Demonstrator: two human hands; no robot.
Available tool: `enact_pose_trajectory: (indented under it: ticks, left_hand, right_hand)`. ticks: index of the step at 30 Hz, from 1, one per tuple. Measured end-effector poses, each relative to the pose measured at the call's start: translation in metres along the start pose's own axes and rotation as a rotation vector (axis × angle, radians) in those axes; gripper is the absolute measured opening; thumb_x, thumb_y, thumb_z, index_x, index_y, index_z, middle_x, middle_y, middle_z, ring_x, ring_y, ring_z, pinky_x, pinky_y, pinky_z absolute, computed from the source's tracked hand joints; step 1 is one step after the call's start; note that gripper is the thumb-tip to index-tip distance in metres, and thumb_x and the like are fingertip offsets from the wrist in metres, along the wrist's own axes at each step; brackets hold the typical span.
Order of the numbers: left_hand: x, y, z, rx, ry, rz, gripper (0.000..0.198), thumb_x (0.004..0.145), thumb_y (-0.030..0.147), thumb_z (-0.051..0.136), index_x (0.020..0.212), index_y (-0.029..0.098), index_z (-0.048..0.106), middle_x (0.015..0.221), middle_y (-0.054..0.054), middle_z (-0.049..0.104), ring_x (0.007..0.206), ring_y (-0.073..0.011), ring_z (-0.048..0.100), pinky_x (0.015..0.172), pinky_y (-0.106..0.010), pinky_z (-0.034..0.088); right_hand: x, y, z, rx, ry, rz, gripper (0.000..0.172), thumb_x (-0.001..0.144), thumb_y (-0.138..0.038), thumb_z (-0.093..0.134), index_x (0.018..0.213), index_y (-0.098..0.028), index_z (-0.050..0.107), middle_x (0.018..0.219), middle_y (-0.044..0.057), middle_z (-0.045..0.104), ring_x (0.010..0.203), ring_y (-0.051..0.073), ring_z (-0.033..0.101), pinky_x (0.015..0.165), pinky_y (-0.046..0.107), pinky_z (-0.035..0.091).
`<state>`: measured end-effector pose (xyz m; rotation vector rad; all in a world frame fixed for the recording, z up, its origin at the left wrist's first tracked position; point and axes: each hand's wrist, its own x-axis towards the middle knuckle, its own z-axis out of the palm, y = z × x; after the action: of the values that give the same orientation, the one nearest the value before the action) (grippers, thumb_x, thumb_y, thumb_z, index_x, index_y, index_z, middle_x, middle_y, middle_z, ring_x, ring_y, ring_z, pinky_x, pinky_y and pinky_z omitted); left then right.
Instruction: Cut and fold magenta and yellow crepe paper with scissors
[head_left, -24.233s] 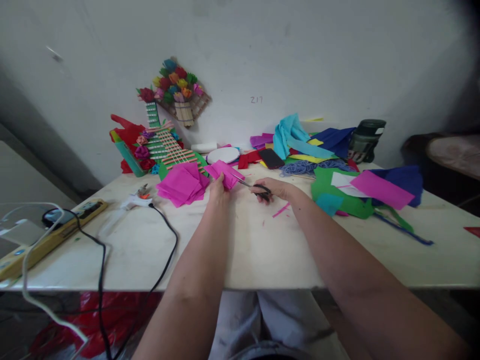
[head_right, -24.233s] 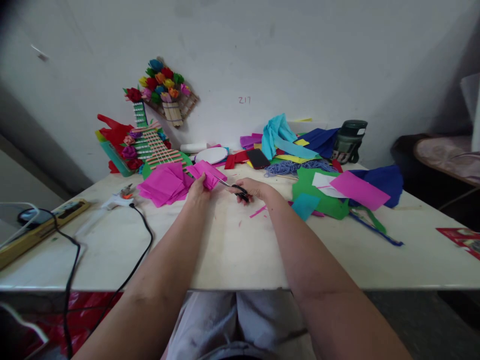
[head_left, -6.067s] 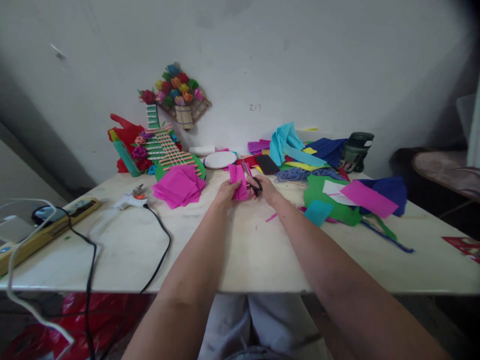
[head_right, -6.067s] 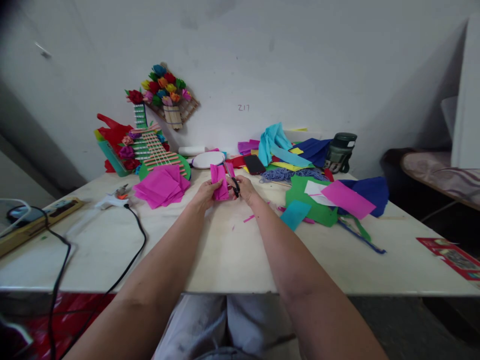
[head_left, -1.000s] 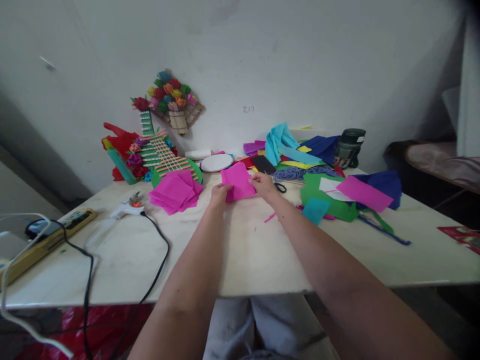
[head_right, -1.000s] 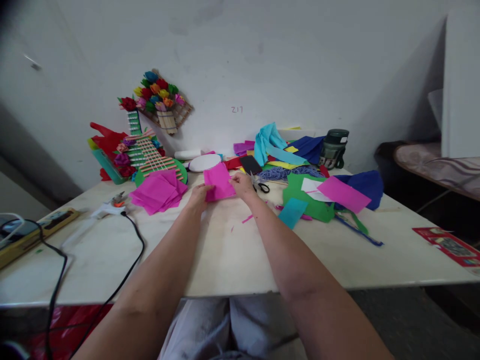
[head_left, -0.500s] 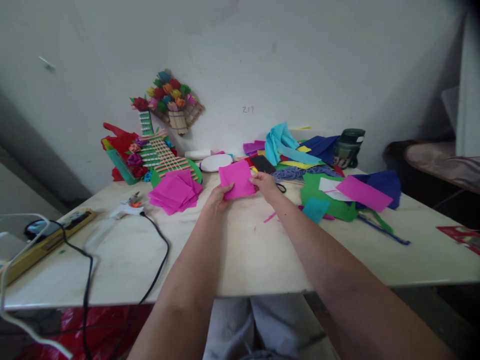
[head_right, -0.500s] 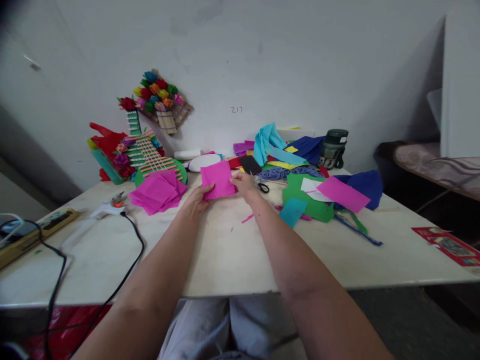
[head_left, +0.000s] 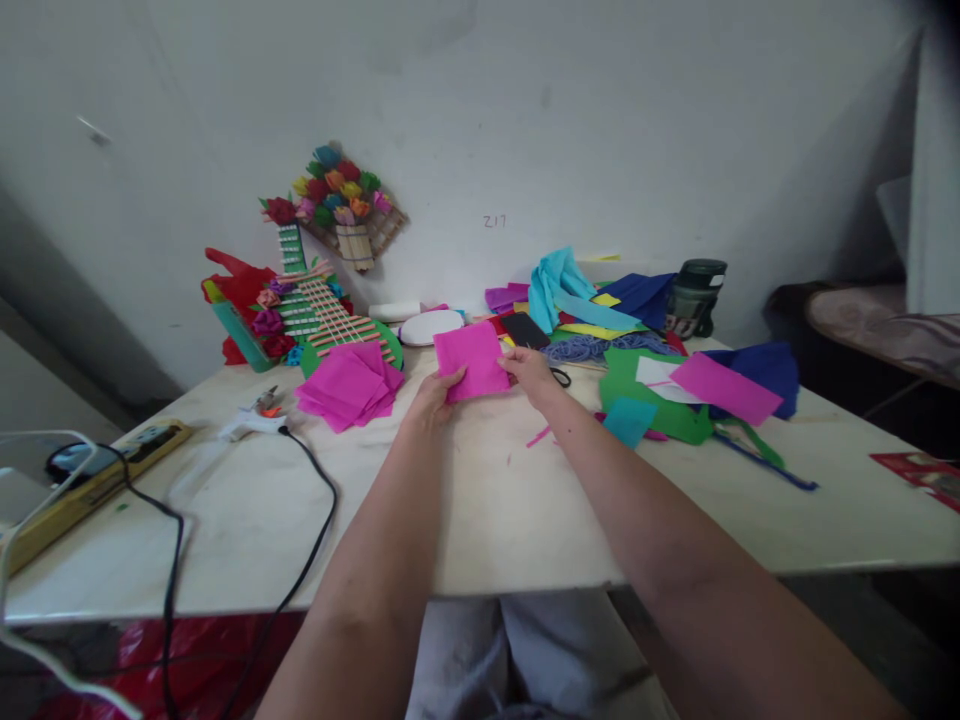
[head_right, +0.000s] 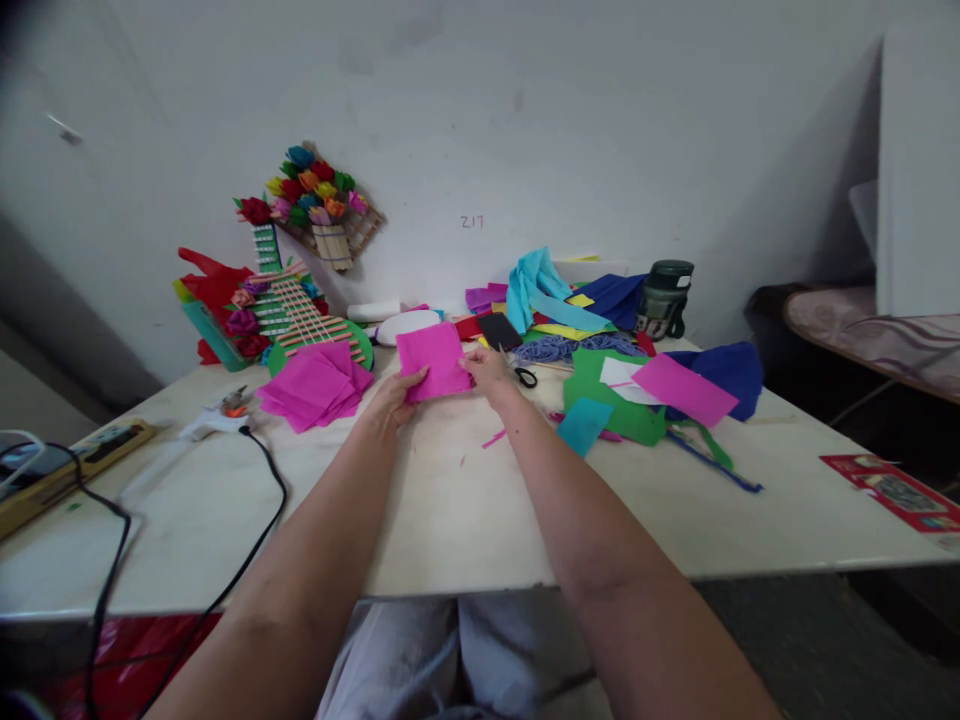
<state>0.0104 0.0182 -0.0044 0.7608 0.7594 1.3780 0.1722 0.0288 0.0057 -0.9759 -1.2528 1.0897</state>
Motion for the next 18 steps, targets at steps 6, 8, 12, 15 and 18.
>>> enact_pose_trajectory:
  ticks: [6,8,12,15,18]
  left_hand:
    - [0.0005,-0.0004,0.0005,-0.004,-0.009,0.001,0.027,0.062,0.012,0.070,0.087,0.009,0.061,0.088,-0.014,0.067,0.087,-0.0255,0.063,0.079,-0.037,0.053]
    - [0.0000,-0.0005,0.0010,0.002,-0.010,0.002,0.027,0.061,0.011,0.070,0.086,0.009,0.061,0.088,-0.014,0.067,0.087,-0.0258,0.063,0.079,-0.038,0.052]
    - [-0.0018,-0.0005,0.0022,0.014,-0.007,0.008,0.025,0.059,0.011,0.072,0.083,0.010,0.061,0.085,-0.012,0.067,0.089,-0.0257,0.062,0.080,-0.037,0.051]
    - [-0.0018,-0.0006,0.0022,0.020,-0.008,0.005,0.025,0.058,0.011,0.073,0.080,0.011,0.061,0.082,-0.012,0.067,0.089,-0.0260,0.062,0.080,-0.037,0.051]
    - [-0.0009,-0.0009,0.0017,0.025,-0.010,0.006,0.026,0.058,0.011,0.073,0.080,0.010,0.061,0.082,-0.012,0.067,0.089,-0.0263,0.062,0.080,-0.038,0.051]
  right_hand:
    - [0.0006,0.0030,-0.0016,0.032,-0.026,0.012,0.015,0.055,-0.027,0.062,0.060,-0.017,0.052,0.049,-0.005,0.052,0.044,0.008,0.046,0.042,0.021,0.037]
    - [0.0002,0.0026,-0.0016,0.052,-0.031,0.029,0.017,0.055,-0.030,0.062,0.060,-0.017,0.052,0.049,-0.005,0.052,0.044,0.008,0.047,0.042,0.021,0.038]
    - [-0.0001,0.0011,-0.0018,0.095,-0.041,0.051,0.026,0.060,-0.036,0.060,0.079,-0.018,0.057,0.055,-0.004,0.056,0.046,0.010,0.051,0.043,0.022,0.039]
    - [-0.0006,-0.0004,-0.0022,0.073,-0.009,0.012,0.041,0.061,-0.033,0.060,0.100,-0.020,0.057,0.058,-0.004,0.057,0.047,0.011,0.051,0.043,0.023,0.040]
    - [-0.0025,-0.0030,-0.0017,0.039,0.006,-0.051,0.049,0.061,-0.029,0.057,0.110,-0.022,0.053,0.057,-0.005,0.055,0.047,0.011,0.051,0.044,0.022,0.041]
